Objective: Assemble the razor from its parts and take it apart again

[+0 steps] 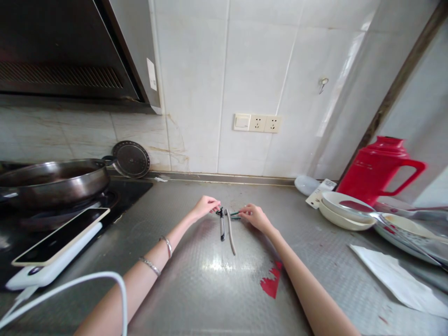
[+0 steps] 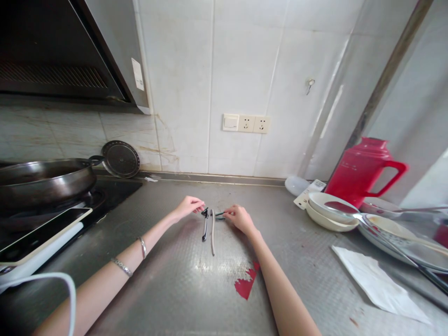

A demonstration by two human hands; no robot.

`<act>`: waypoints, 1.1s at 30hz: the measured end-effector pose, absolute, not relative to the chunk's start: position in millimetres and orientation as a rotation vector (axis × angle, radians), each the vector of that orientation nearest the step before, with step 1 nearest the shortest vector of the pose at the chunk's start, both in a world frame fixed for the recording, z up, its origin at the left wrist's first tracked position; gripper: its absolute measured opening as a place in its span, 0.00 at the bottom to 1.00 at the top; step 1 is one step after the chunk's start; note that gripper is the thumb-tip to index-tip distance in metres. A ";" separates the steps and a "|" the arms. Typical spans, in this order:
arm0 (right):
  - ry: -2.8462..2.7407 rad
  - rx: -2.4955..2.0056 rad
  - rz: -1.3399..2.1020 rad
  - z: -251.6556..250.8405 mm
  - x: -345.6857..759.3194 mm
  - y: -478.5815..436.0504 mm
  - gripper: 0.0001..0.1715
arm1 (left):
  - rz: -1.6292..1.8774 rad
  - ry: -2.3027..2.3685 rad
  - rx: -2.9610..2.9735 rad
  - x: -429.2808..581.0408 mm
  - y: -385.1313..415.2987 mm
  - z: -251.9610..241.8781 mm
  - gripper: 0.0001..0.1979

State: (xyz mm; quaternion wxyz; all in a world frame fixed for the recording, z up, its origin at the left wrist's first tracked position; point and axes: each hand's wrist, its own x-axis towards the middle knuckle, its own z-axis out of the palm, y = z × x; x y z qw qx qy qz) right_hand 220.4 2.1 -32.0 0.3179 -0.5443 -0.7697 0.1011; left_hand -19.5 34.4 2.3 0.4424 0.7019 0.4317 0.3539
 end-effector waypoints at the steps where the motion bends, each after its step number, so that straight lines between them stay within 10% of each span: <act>1: -2.053 -1.457 0.249 -30.9 220.2 0.6 0.15 | 0.877 1.068 1.743 -19.4 34.2 2.2 0.13; 33: -1.992 -1.475 0.136 -18.9 226.6 -1.4 0.19 | 0.312 1.727 2.318 7.1 -24.1 -3.9 0.12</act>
